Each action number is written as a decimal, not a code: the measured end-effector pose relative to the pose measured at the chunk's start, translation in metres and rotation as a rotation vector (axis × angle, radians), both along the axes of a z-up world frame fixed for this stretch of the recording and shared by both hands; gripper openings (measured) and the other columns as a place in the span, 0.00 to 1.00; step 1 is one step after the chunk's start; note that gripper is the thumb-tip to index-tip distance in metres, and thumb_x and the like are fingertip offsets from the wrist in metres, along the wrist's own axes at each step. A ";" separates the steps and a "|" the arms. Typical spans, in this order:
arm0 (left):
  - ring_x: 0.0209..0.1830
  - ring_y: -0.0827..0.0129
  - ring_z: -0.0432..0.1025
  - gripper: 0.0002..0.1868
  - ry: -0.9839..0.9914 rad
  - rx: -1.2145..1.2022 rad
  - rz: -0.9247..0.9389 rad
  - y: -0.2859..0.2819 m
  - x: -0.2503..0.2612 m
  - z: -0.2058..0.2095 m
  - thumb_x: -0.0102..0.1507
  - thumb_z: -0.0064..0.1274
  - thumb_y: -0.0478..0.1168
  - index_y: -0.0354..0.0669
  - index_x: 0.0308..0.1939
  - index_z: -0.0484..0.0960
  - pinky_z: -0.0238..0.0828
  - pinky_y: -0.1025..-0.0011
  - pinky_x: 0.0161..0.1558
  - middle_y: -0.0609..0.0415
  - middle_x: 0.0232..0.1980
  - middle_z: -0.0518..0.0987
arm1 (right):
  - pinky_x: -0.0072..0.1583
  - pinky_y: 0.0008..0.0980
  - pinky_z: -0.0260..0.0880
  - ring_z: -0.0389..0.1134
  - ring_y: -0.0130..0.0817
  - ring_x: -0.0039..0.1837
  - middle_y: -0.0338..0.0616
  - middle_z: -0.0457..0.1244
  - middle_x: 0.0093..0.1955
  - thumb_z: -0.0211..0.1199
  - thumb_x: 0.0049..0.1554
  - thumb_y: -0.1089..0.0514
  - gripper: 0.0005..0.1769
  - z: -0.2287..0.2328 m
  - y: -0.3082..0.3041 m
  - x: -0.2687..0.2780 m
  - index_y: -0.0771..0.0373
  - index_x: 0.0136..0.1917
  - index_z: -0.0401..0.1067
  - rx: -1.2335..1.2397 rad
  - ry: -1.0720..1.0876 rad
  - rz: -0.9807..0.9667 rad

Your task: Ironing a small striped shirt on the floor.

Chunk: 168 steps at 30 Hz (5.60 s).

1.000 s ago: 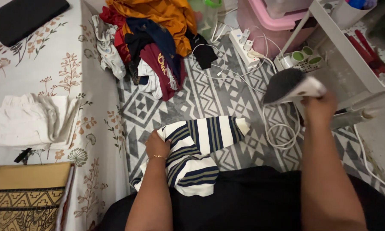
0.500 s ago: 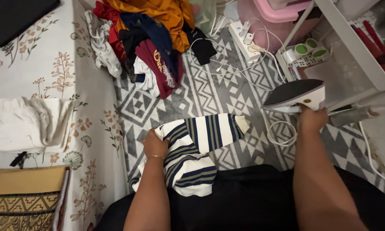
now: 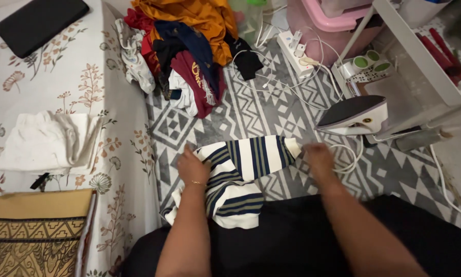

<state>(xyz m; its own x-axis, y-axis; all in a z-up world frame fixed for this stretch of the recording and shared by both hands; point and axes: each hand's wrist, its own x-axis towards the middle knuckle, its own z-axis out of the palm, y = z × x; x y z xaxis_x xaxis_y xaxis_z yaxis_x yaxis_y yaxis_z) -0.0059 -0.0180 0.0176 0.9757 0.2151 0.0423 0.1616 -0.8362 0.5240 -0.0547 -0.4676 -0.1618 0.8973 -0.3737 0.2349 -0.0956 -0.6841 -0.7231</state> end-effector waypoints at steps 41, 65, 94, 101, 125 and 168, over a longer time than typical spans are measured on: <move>0.52 0.42 0.78 0.27 -0.246 -1.839 -0.307 0.085 -0.190 0.339 0.67 0.47 0.39 0.18 0.64 0.72 0.77 0.51 0.56 0.28 0.55 0.80 | 0.47 0.29 0.68 0.68 0.27 0.45 0.36 0.68 0.42 0.75 0.48 0.51 0.17 0.453 0.052 -0.106 0.61 0.47 0.78 0.170 -0.167 0.724; 0.62 0.46 0.75 0.30 -0.032 -1.319 -0.501 0.028 -0.016 0.378 0.59 0.51 0.41 0.36 0.66 0.71 0.73 0.51 0.67 0.38 0.60 0.77 | 0.59 0.35 0.77 0.73 0.37 0.54 0.43 0.67 0.56 0.59 0.62 0.71 0.13 0.522 0.046 -0.018 0.64 0.59 0.72 0.189 -0.681 0.370; 0.53 0.52 0.78 0.26 0.767 -0.128 -0.338 0.077 -0.028 -0.044 0.54 0.66 0.39 0.39 0.57 0.84 0.74 0.59 0.54 0.42 0.54 0.84 | 0.60 0.44 0.71 0.73 0.49 0.56 0.49 0.71 0.52 0.67 0.49 0.44 0.17 0.139 0.019 -0.042 0.50 0.49 0.79 -0.292 0.819 0.532; 0.56 0.52 0.77 0.30 0.309 -0.142 -0.362 0.026 -0.041 0.016 0.56 0.64 0.56 0.44 0.57 0.83 0.72 0.60 0.58 0.46 0.56 0.83 | 0.52 0.47 0.72 0.73 0.53 0.49 0.57 0.71 0.45 0.60 0.60 0.54 0.14 0.148 -0.073 -0.043 0.66 0.50 0.78 -0.393 0.302 -0.180; 0.50 0.46 0.78 0.22 0.522 -0.192 -0.080 0.059 -0.012 -0.078 0.60 0.56 0.56 0.39 0.38 0.87 0.72 0.56 0.55 0.38 0.46 0.85 | 0.42 0.41 0.69 0.69 0.41 0.39 0.51 0.71 0.46 0.67 0.53 0.51 0.20 0.322 0.080 -0.010 0.57 0.58 0.73 0.143 0.521 0.233; 0.62 0.56 0.76 0.27 0.900 0.100 -0.317 0.071 -0.037 -0.056 0.57 0.62 0.52 0.49 0.58 0.85 0.73 0.60 0.61 0.49 0.63 0.81 | 0.52 0.48 0.72 0.74 0.50 0.49 0.48 0.72 0.45 0.66 0.52 0.32 0.26 0.249 0.316 0.071 0.50 0.54 0.77 -0.521 0.399 0.895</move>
